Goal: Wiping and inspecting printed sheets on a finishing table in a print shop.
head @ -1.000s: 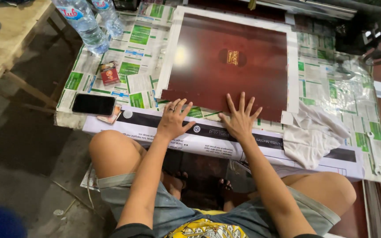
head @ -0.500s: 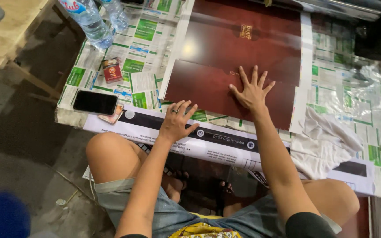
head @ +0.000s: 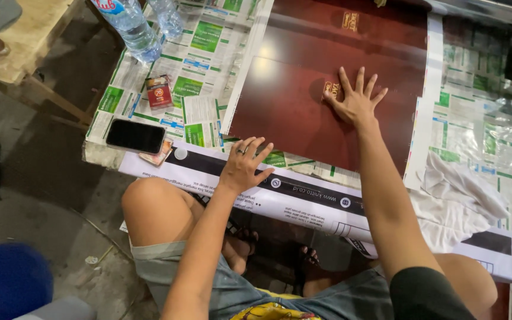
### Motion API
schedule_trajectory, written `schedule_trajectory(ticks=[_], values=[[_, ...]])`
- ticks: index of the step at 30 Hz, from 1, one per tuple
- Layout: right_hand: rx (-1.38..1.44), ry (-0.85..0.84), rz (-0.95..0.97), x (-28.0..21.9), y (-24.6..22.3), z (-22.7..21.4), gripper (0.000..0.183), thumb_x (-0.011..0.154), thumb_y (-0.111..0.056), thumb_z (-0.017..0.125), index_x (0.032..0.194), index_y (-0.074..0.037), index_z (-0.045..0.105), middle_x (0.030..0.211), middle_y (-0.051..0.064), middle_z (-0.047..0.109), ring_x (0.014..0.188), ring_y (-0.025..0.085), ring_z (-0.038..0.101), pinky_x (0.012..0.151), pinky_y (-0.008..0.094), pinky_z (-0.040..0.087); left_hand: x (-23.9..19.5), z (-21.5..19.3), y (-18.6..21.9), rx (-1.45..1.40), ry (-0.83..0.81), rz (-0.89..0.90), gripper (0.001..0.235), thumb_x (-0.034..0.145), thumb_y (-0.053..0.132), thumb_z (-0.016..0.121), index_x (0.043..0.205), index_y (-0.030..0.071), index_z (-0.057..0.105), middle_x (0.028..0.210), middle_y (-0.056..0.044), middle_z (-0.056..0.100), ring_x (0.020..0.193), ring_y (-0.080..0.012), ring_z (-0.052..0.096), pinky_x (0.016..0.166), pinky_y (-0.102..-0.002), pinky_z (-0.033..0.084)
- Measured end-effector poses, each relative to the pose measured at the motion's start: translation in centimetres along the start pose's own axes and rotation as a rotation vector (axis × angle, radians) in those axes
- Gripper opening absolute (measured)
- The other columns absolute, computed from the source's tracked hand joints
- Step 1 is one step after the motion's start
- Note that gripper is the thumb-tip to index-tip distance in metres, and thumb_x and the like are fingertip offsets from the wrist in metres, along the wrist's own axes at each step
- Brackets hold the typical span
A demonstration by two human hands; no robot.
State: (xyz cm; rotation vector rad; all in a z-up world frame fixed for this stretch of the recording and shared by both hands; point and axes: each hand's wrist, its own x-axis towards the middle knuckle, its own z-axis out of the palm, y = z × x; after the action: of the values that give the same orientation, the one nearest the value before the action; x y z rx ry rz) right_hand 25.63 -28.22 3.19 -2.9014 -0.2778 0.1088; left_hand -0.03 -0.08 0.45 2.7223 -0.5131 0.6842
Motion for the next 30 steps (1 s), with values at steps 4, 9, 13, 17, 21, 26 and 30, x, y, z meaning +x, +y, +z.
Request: schedule_trajectory(ticks=[4, 9, 13, 17, 21, 26, 30], values=[[0.026, 0.024, -0.013, 0.2, 0.1, 0.5, 0.095, 0.086, -0.087, 0.038, 0.165, -0.04, 0.014, 0.173, 0.017, -0.002, 0.156, 0.048, -0.009, 0.114, 0.079, -0.012, -0.3, 0.8, -0.3, 0.009, -0.007, 0.009, 0.062, 0.092, 0.05, 0.07, 0.142, 0.015, 0.061, 0.141, -0.011, 0.055, 0.133, -0.0299, 0.05, 0.115, -0.05, 0.036], [-0.049, 0.103, -0.128, -6.9, -1.7, 1.2, 0.103, 0.085, -0.087, 0.045, 0.167, -0.032, 0.017, 0.173, 0.023, 0.002, 0.157, 0.05, -0.003, 0.114, 0.081, -0.005, -0.2, 0.4, -0.2, -0.004, 0.016, 0.01, 0.061, 0.091, 0.049, 0.07, 0.141, 0.014, 0.063, 0.141, -0.01, 0.056, 0.134, -0.0298, 0.049, 0.115, -0.049, 0.036], [-0.067, 0.159, -0.231, -14.3, -1.3, 3.3, 0.111, 0.078, -0.088, 0.051, 0.165, -0.025, 0.019, 0.171, 0.023, 0.005, 0.156, 0.05, 0.0, 0.113, 0.08, -0.002, -0.2, -0.1, 0.2, -0.027, 0.012, 0.018, 0.059, 0.091, 0.048, 0.07, 0.14, 0.013, 0.064, 0.14, -0.011, 0.056, 0.133, -0.0308, 0.049, 0.114, -0.049, 0.036], [-0.143, 0.197, -0.394, -17.2, 0.2, 3.9, 0.106, 0.082, -0.077, 0.056, 0.164, -0.018, 0.022, 0.169, 0.024, 0.011, 0.155, 0.048, 0.008, 0.114, 0.077, 0.009, -0.3, -0.3, 0.4, 0.022, 0.037, 0.043, 0.061, 0.092, 0.046, 0.07, 0.141, 0.012, 0.061, 0.139, -0.013, 0.055, 0.131, -0.0307, 0.05, 0.114, -0.048, 0.037], [-0.305, 0.123, -0.473, -16.2, 0.7, 2.5, 0.082, 0.095, -0.059, 0.056, 0.164, -0.024, 0.029, 0.167, 0.021, 0.027, 0.153, 0.044, 0.026, 0.114, 0.068, 0.026, -1.3, 0.7, 0.0, 0.043, 0.08, 0.171, 0.063, 0.096, 0.049, 0.068, 0.144, 0.01, 0.057, 0.133, -0.014, 0.056, 0.124, -0.0318, 0.052, 0.107, -0.049, 0.039], [-0.146, -0.046, -0.357, -17.6, -3.0, -6.7, 0.058, 0.099, -0.048, 0.055, 0.152, -0.027, 0.046, 0.153, 0.014, 0.047, 0.142, 0.037, 0.045, 0.115, 0.061, 0.031, -2.3, 1.9, -0.6, 0.06, 0.041, 0.205, 0.057, 0.1, 0.049, 0.066, 0.143, 0.013, 0.054, 0.134, -0.013, 0.057, 0.124, -0.0318, 0.053, 0.109, -0.048, 0.041], [0.044, 0.31, -0.106, -20.9, -6.3, -9.0, 0.033, 0.109, -0.041, 0.056, 0.139, -0.032, 0.064, 0.133, 0.004, 0.068, 0.129, 0.027, 0.06, 0.127, 0.053, 0.028, -0.6, -1.0, 1.0, 0.121, 0.118, 0.121, 0.074, 0.091, 0.057, 0.062, 0.15, 0.015, 0.052, 0.148, -0.017, 0.053, 0.136, -0.0334, 0.048, 0.116, -0.053, 0.034]])
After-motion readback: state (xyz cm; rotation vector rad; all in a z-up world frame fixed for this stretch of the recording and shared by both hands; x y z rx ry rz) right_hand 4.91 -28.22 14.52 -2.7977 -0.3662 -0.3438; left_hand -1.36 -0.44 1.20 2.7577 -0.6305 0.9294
